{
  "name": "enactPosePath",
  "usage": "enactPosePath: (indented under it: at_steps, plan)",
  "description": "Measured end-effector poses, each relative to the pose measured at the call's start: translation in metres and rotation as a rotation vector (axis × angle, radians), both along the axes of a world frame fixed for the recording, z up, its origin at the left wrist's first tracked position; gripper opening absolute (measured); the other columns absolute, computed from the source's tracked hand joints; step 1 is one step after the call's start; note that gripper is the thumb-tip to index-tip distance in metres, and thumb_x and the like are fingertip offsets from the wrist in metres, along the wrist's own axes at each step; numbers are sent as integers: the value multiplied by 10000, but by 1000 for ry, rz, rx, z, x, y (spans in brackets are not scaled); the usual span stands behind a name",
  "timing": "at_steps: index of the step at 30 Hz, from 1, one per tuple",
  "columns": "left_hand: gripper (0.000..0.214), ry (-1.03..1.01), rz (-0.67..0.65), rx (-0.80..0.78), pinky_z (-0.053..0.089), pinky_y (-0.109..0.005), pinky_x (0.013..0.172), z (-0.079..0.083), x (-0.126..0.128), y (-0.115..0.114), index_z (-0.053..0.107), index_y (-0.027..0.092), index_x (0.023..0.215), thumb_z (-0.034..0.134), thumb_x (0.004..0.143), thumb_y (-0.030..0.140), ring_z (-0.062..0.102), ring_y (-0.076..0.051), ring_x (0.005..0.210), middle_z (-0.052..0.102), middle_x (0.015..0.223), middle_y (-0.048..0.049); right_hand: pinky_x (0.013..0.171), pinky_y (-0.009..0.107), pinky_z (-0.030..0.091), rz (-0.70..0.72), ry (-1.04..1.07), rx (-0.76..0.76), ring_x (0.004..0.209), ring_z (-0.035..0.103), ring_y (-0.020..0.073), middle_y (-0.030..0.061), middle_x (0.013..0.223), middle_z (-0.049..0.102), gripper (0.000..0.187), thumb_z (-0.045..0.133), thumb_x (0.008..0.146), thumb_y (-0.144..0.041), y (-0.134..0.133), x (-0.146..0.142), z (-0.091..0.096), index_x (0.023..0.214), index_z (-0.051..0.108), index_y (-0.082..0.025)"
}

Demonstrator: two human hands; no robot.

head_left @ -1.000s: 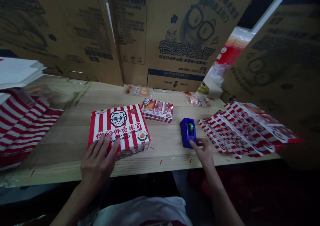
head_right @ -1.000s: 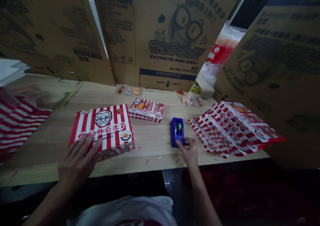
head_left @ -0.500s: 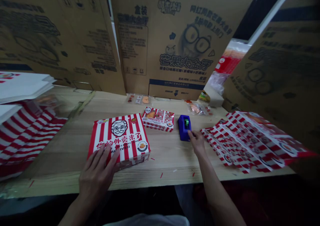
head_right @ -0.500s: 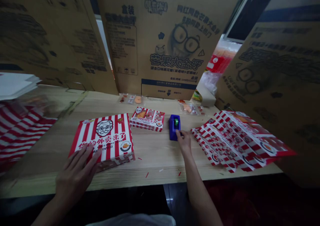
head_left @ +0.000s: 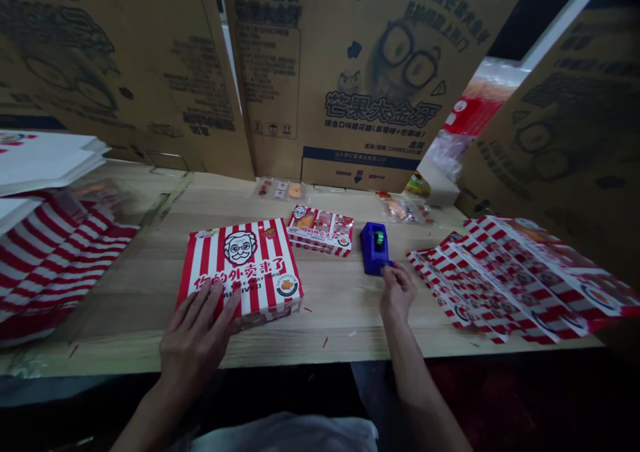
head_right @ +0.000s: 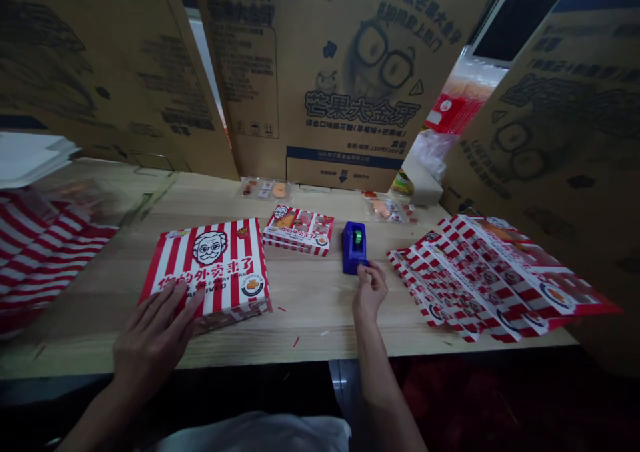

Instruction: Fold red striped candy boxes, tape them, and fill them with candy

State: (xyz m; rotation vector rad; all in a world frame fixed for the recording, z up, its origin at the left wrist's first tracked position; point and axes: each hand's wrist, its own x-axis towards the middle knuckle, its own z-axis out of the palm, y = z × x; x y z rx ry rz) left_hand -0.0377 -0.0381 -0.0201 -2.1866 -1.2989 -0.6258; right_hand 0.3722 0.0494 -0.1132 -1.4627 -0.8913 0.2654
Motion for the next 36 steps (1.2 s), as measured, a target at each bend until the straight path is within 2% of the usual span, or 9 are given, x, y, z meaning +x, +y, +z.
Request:
enactPosePath:
  at_steps: [8, 12, 14, 19, 21, 23, 26, 29, 36]
  plan:
    - [448, -8, 30, -17, 436, -467, 1033, 8, 8, -2, 534, 136, 1304, 603, 871, 227, 498, -331, 1280, 601, 1287, -198, 803, 431, 468, -74, 82, -64, 811, 566, 227, 54, 807, 578, 265, 677, 627, -420, -14, 1, -10, 608, 583, -173]
    - [405, -53, 40, -48, 412, -465, 1054, 7, 10, -3, 566, 137, 1273, 583, 880, 231, 452, -328, 1319, 594, 1298, -195, 732, 409, 499, -5, 78, -36, 749, 556, 205, 30, 780, 551, 271, 637, 699, -439, -23, -14, 16, 651, 543, -189]
    - [395, -61, 35, -67, 399, -468, 1066, 6, 10, -4, 576, 139, 1265, 579, 879, 224, 436, -329, 1330, 587, 1307, -192, 743, 392, 504, 201, 2, -17, 766, 567, 198, 31, 806, 565, 247, 626, 762, -414, -27, -32, 51, 685, 555, -191]
    - [372, -51, 62, -98, 415, -483, 1048, 6, 10, -5, 581, 142, 1257, 545, 904, 253, 469, -326, 1300, 576, 1318, -186, 845, 345, 470, 1269, -642, -73, 932, 582, 203, 70, 974, 608, 226, 568, 905, -351, -19, -119, 170, 751, 611, -193]
    - [383, -75, 55, -115, 423, -492, 1039, 5, 10, -4, 571, 140, 1268, 543, 907, 262, 469, -326, 1299, 580, 1308, -189, 816, 324, 465, 1535, -904, -54, 908, 568, 187, 68, 961, 601, 230, 552, 924, -327, -13, -159, 200, 758, 618, -182]
    - [384, -86, 44, -118, 429, -495, 1033, 5, 11, -4, 573, 127, 1262, 548, 903, 261, 476, -331, 1290, 590, 1290, -194, 798, 318, 451, 1669, -1164, -11, 889, 551, 185, 68, 933, 595, 187, 583, 907, -280, -11, -192, 209, 771, 634, -164]
    - [342, -75, 37, -82, 446, -483, 1018, 3, 11, -2, 607, 92, 1195, 548, 900, 255, 515, -339, 1249, 614, 1244, -205, 822, 345, 421, 1674, -1497, 37, 893, 538, 202, 91, 931, 602, 155, 599, 890, -250, -9, -222, 201, 819, 670, -132]
    - [336, -76, 41, -53, 469, -473, 993, 1, 12, 0, 610, 87, 1181, 532, 911, 272, 544, -333, 1219, 624, 1229, -208, 839, 391, 392, 1495, -1730, 67, 921, 528, 248, 139, 950, 614, 229, 563, 899, -280, -9, -235, 193, 873, 690, -91]
    - [421, -164, 39, -93, 448, -486, 1006, 6, 12, -3, 610, 107, 1194, 539, 900, 400, 528, -335, 1235, 620, 1238, -209, 854, 409, 346, 1336, -1934, 62, 975, 511, 287, 167, 975, 634, 266, 601, 850, -317, -9, -243, 209, 893, 707, -76]
